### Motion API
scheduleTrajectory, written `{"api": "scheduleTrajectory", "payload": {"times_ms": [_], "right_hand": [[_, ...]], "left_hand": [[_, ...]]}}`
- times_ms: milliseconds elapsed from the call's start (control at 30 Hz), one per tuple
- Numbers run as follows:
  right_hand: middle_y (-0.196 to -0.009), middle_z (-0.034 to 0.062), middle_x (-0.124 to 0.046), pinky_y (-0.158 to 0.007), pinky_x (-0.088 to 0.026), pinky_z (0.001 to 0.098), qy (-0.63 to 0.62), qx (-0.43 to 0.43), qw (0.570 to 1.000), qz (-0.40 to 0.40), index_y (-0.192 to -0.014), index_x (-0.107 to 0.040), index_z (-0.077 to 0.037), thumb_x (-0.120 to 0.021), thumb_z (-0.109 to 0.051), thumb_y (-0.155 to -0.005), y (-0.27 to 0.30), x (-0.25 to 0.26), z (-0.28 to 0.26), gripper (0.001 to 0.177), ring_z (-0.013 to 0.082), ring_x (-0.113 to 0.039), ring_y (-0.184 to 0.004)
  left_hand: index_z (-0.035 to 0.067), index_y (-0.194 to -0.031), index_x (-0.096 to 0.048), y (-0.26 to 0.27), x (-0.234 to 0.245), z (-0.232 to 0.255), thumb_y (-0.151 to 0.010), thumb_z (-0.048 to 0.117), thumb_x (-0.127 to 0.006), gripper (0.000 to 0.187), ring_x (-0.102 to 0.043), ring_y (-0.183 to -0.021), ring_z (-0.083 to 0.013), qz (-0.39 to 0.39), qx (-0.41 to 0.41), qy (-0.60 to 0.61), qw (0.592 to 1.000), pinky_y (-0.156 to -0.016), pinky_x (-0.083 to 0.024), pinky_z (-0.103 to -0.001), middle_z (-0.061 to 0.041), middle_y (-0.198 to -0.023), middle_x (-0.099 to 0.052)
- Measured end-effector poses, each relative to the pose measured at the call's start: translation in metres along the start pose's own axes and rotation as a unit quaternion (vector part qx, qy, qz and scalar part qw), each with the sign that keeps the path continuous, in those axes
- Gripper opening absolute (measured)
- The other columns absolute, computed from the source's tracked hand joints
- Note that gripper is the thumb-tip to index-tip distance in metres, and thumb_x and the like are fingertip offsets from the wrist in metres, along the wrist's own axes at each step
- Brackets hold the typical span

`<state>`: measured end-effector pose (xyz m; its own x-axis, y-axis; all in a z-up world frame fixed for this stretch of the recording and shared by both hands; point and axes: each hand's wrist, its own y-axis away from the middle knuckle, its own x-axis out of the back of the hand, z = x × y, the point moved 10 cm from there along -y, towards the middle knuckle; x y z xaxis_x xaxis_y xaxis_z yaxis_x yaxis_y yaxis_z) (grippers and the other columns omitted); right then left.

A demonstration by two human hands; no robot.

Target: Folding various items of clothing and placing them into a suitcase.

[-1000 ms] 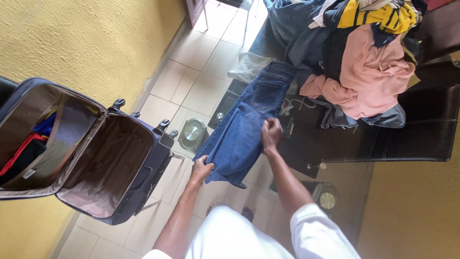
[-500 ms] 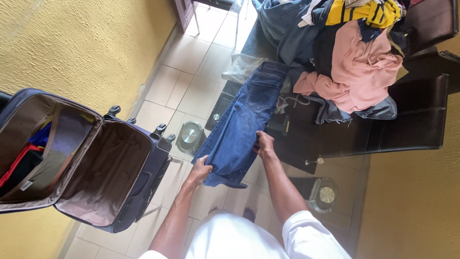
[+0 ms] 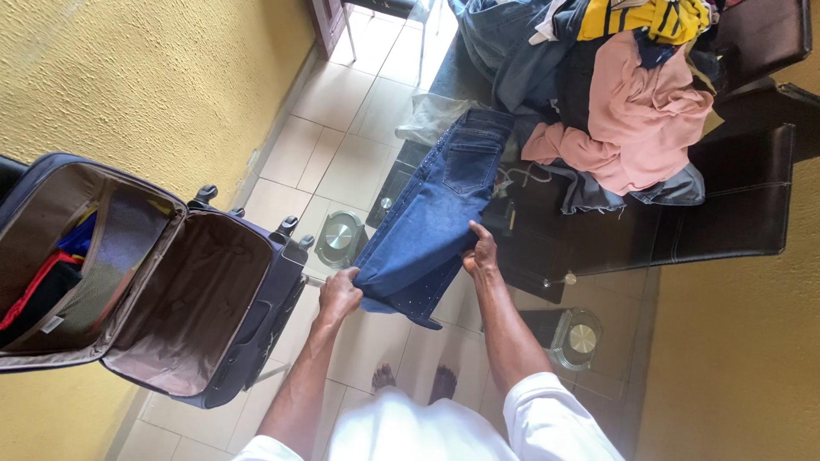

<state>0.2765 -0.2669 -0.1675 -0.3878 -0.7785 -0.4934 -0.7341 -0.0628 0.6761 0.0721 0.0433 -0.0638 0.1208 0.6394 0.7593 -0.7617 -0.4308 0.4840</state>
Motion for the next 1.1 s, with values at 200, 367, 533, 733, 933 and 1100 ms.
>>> {"api": "scheduleTrajectory", "payload": {"times_ms": [200, 367, 533, 733, 933, 1100], "right_hand": [[-0.101, 0.0063, -0.065, -0.068, -0.056, 0.0364, 0.074, 0.081, 0.994, -0.001, -0.115, -0.062, -0.010, -0.069, -0.012, -0.094, -0.030, 0.039, -0.014, 0.023, 0.0184, -0.066, -0.087], [-0.093, 0.0028, -0.067, -0.054, -0.050, 0.0277, 0.156, 0.122, 0.980, 0.014, -0.107, -0.067, -0.010, -0.071, -0.003, -0.091, -0.031, 0.040, -0.022, 0.018, 0.0131, -0.065, -0.074], [-0.092, 0.0041, -0.070, -0.057, -0.057, 0.0298, 0.161, 0.100, 0.982, 0.013, -0.111, -0.069, -0.009, -0.067, 0.001, -0.090, -0.029, 0.041, -0.013, 0.024, 0.0161, -0.068, -0.074], [-0.116, 0.0107, -0.065, -0.089, -0.064, 0.0386, 0.022, 0.168, 0.983, -0.068, -0.134, -0.057, -0.008, -0.064, 0.003, -0.087, 0.026, 0.003, -0.029, 0.049, 0.0205, -0.070, -0.098], [-0.141, 0.0089, -0.056, -0.100, -0.052, 0.0323, 0.245, 0.126, 0.959, -0.064, -0.156, -0.029, -0.019, -0.068, 0.011, -0.079, 0.025, 0.007, 0.002, 0.092, 0.0184, -0.061, -0.120], [-0.149, 0.0131, -0.054, -0.102, -0.053, 0.0330, 0.354, 0.253, 0.900, 0.000, -0.161, -0.035, -0.011, -0.058, 0.013, -0.071, 0.032, 0.012, -0.032, 0.096, 0.0225, -0.062, -0.123]], "left_hand": [[0.013, -0.130, -0.067, -0.043, -0.098, -0.093, -0.084, 0.007, -0.053, 0.048, -0.058, -0.072, -0.0165, -0.053, 0.125, 0.551, 0.824, -0.059, -0.049, -0.032, -0.008, -0.101, -0.069], [0.002, -0.125, -0.065, -0.004, -0.045, -0.040, -0.093, 0.018, -0.070, 0.037, -0.072, -0.090, -0.0148, -0.119, 0.048, 0.531, 0.838, -0.081, -0.060, -0.028, -0.010, -0.109, -0.073], [-0.002, -0.130, -0.062, -0.027, -0.077, -0.071, -0.089, 0.016, -0.081, 0.049, -0.070, -0.100, -0.0147, -0.156, -0.028, 0.246, 0.956, -0.093, -0.054, -0.030, -0.010, -0.112, -0.072], [0.001, -0.133, -0.063, -0.044, -0.113, -0.105, -0.089, 0.016, -0.059, 0.047, -0.069, -0.098, -0.0141, -0.131, 0.012, 0.528, 0.839, -0.088, -0.054, -0.028, -0.006, -0.111, -0.075], [-0.001, -0.126, -0.068, -0.015, -0.078, -0.066, -0.093, 0.037, -0.072, 0.050, -0.068, -0.095, -0.0180, -0.088, -0.031, 0.365, 0.926, -0.084, -0.055, -0.031, -0.011, -0.106, -0.076], [0.009, -0.130, -0.068, -0.007, -0.069, -0.062, -0.088, 0.025, -0.071, 0.045, -0.071, -0.106, -0.0288, -0.080, -0.009, 0.101, 0.992, -0.093, -0.054, -0.038, -0.016, -0.112, -0.077]]}}
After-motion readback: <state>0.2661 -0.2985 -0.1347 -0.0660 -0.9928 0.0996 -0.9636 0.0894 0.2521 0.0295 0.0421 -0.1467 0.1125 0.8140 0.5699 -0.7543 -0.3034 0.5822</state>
